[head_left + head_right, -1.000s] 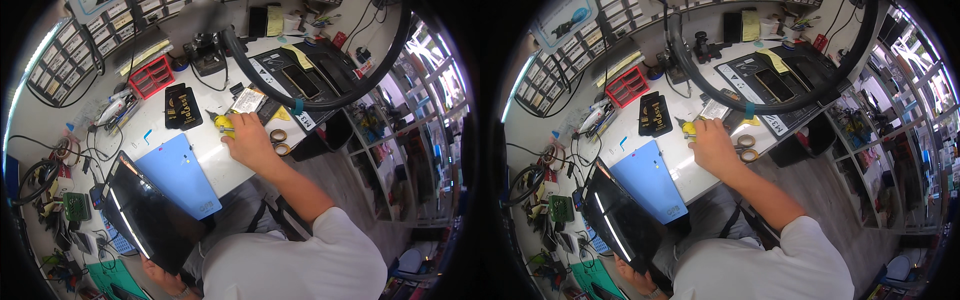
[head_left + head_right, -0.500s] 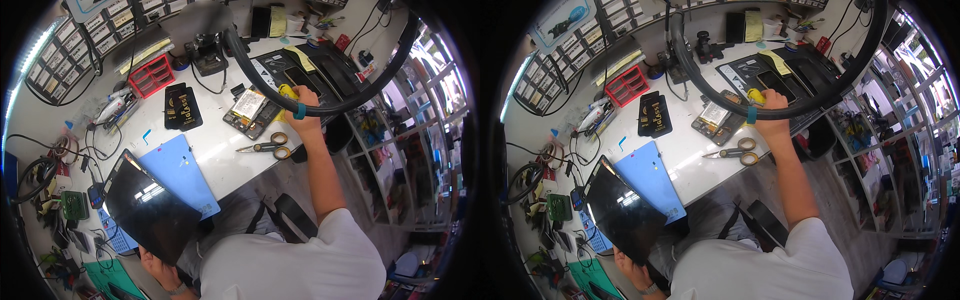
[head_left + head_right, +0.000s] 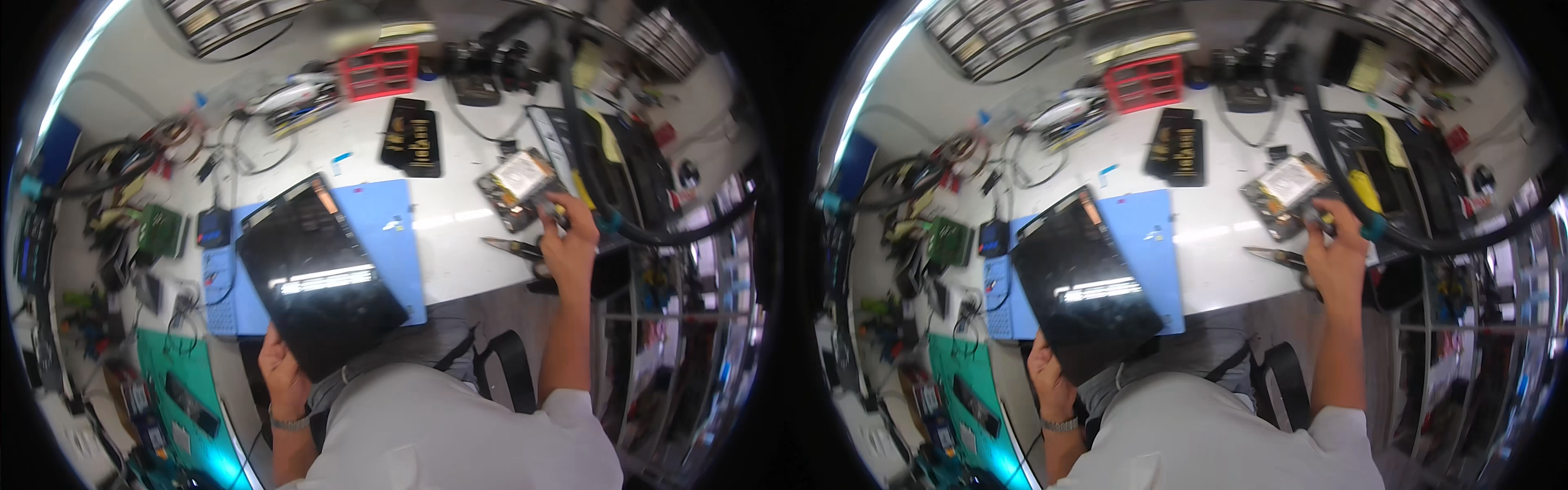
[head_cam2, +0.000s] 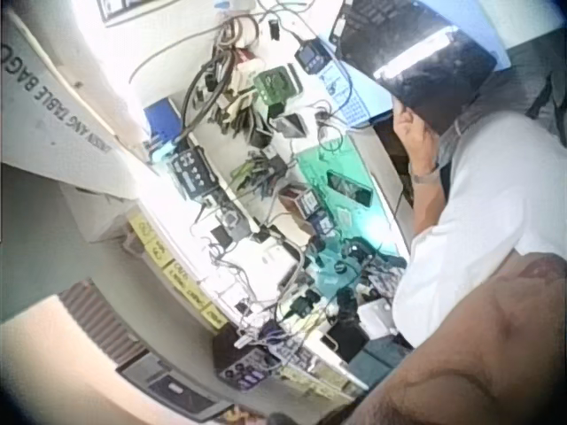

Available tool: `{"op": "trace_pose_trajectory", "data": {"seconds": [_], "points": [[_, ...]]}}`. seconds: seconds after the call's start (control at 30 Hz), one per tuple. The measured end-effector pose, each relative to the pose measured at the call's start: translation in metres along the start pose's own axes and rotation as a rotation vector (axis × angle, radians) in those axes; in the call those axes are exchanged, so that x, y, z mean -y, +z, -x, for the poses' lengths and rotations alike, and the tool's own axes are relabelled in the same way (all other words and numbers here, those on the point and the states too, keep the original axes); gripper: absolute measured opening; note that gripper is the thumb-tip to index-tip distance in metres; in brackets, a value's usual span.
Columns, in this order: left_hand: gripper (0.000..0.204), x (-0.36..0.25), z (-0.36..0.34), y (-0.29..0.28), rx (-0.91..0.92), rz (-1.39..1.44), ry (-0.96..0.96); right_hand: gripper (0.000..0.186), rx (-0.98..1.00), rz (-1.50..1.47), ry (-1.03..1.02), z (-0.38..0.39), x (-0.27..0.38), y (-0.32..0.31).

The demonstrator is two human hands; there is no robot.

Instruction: The person is repairing a tablet by connecting the screen assembly to the main body. They carefully align the ribbon cables and press the screen into place, then use a tool to apply adhesive along the edges to secure it.

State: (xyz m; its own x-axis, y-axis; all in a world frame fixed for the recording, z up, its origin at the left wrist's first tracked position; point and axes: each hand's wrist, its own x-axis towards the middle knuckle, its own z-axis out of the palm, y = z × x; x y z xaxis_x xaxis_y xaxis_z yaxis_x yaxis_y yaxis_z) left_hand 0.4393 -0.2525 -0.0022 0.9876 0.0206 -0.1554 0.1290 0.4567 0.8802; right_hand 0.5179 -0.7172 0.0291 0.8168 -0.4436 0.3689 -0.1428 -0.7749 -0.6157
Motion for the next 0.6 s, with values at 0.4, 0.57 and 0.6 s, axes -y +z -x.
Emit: {"op": "trace_pose_trajectory", "data": {"seconds": [0.4,0.57,0.6], "points": [[0.086,-0.020,-0.012,0.008,0.091,-0.126,-0.189,0.057,0.565,-0.419,-0.449,0.118,0.127,0.060],[0.083,-0.038,-0.006,0.010,0.077,-0.422,-0.245,0.050,0.508,-0.377,-0.523,0.120,0.122,0.065],[0.081,-0.042,-0.007,0.011,0.080,-0.463,-0.249,0.049,0.490,-0.387,-0.529,0.121,0.121,0.067]]}}
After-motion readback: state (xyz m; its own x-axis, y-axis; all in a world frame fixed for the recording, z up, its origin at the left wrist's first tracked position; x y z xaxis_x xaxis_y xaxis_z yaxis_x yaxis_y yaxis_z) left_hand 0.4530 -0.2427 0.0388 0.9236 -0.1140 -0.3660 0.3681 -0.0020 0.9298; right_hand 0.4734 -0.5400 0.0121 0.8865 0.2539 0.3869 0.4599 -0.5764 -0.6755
